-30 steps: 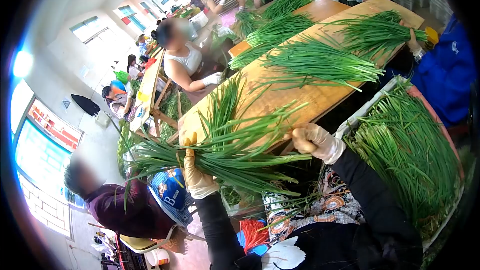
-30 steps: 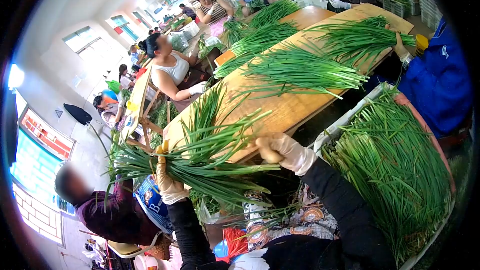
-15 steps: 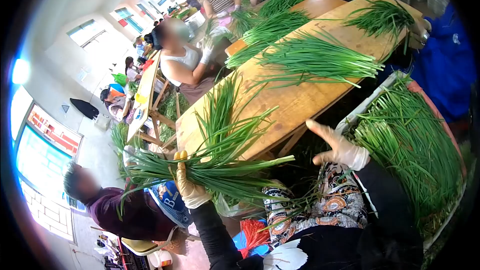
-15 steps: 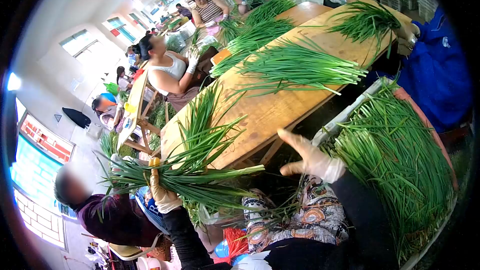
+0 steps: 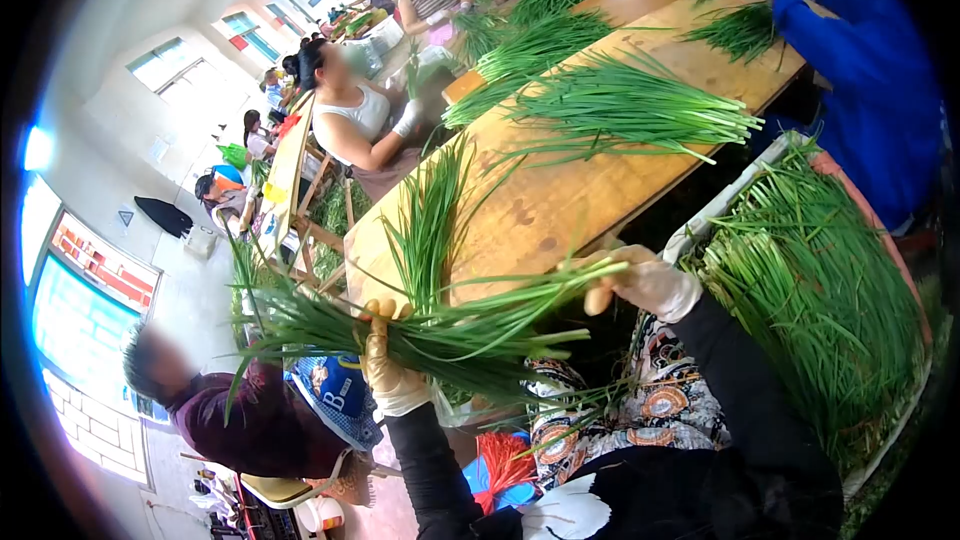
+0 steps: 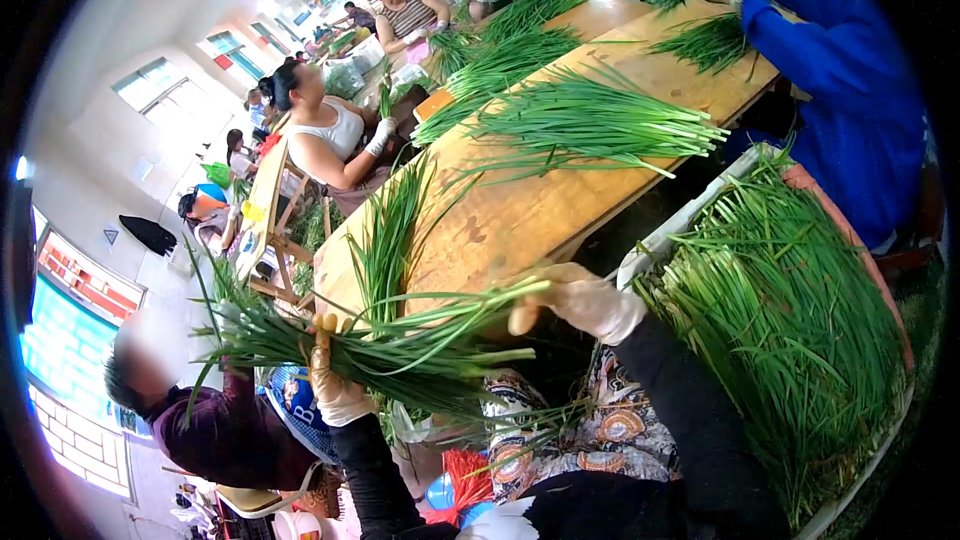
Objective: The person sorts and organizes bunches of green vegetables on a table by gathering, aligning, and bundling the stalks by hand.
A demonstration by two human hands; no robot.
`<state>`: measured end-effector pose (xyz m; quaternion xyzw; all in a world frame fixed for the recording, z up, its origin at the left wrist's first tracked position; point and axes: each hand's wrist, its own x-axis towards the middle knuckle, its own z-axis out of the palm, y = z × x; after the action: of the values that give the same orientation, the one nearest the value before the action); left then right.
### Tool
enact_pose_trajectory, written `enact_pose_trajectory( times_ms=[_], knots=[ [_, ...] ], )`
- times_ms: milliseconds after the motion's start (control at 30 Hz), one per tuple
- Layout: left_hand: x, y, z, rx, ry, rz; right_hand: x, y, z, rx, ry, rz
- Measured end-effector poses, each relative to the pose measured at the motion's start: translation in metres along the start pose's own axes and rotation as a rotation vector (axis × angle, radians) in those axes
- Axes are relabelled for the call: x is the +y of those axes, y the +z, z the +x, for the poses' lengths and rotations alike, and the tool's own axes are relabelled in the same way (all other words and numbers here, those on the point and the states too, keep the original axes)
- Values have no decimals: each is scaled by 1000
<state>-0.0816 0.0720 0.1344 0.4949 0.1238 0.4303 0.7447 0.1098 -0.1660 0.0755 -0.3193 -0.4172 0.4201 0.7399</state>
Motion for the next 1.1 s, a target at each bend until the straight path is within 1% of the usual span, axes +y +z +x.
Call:
enact_pose_trajectory(
  times_ms=[33, 67, 100, 133, 167, 200, 233, 267, 333, 367, 400, 433, 467, 500, 533, 567, 600, 633, 667, 733, 767, 833, 867, 933, 967, 1000, 1067, 1100],
  knots=[
    [1, -8, 1, 49, -19, -43, 6, 2, -6, 106, -191, -29],
    [3, -17, 3, 96, -35, -90, 3, -5, -17, 235, -198, -199],
    [8, -16, 2, 32, -5, -160, 1, -18, -32, 405, -159, -515],
    [13, -16, -1, -28, 26, -228, 1, -37, -48, 564, -123, -948],
    [17, -28, 0, 29, 36, -223, 2, -54, -65, 644, -86, -1240],
    [20, -38, 1, -49, 41, -315, 3, -63, -78, 585, -68, -1325],
    [23, -40, 1, -83, 73, -291, -5, -56, -78, 263, -211, -812],
    [26, -41, 0, -117, 104, -263, -11, -43, -76, 187, 28, -771],
    [36, -32, -6, -157, 44, -221, -31, -6, -66, 18, 525, -757],
    [34, -31, -2, -60, 106, -91, -26, -5, -57, 93, 187, -1006],
    [35, -25, -4, 52, 97, -20, -23, -5, -49, 174, -170, -1231],
    [35, -20, -4, 15, 81, -27, -39, 8, -37, 325, -137, -758],
    [35, -16, -4, -20, 65, -36, -58, 19, -28, 441, -160, -858],
    [35, -11, -6, -16, 69, -36, -62, 22, -13, 405, -233, -986],
    [35, -6, -7, -59, 46, -59, -65, 26, 0, 370, -306, -1112],
    [35, 1, -8, -107, 21, -83, -58, 26, 12, 245, -225, -1188],
    [35, 8, -10, -108, 22, -82, -45, 21, 26, 121, -143, -1262],
    [35, 16, -12, -134, 14, -97, -38, 21, 38, -47, -134, -1346],
    [35, 23, -14, -158, 6, -112, -31, 24, 50, -127, 70, -1203],
    [36, 37, -20, -141, -11, -115, -8, 26, 56, -142, 72, -917],
    [36, 40, -21, -169, -12, -129, 0, 23, 58, -144, 75, -915],
    [38, 42, -22, -197, -23, -163, 5, 21, 59, -61, 257, -326],
    [38, 38, -21, -194, -26, -165, 4, 19, 55, -60, 262, -326],
    [37, 23, -15, -169, 28, -161, -12, 22, 45, 412, 59, 290],
    [37, 6, -10, -92, 36, -72, -15, 4, 36, 314, 71, 439],
    [39, -3, -6, -79, 65, -93, -19, -19, 22, 212, 82, 586],
    [47, -20, 2, -129, 96, -87, -22, -37, -4, 404, 58, 32],
    [51, -27, 2, -102, 120, -50, -24, -50, -17, 352, 334, -475]
  ],
)
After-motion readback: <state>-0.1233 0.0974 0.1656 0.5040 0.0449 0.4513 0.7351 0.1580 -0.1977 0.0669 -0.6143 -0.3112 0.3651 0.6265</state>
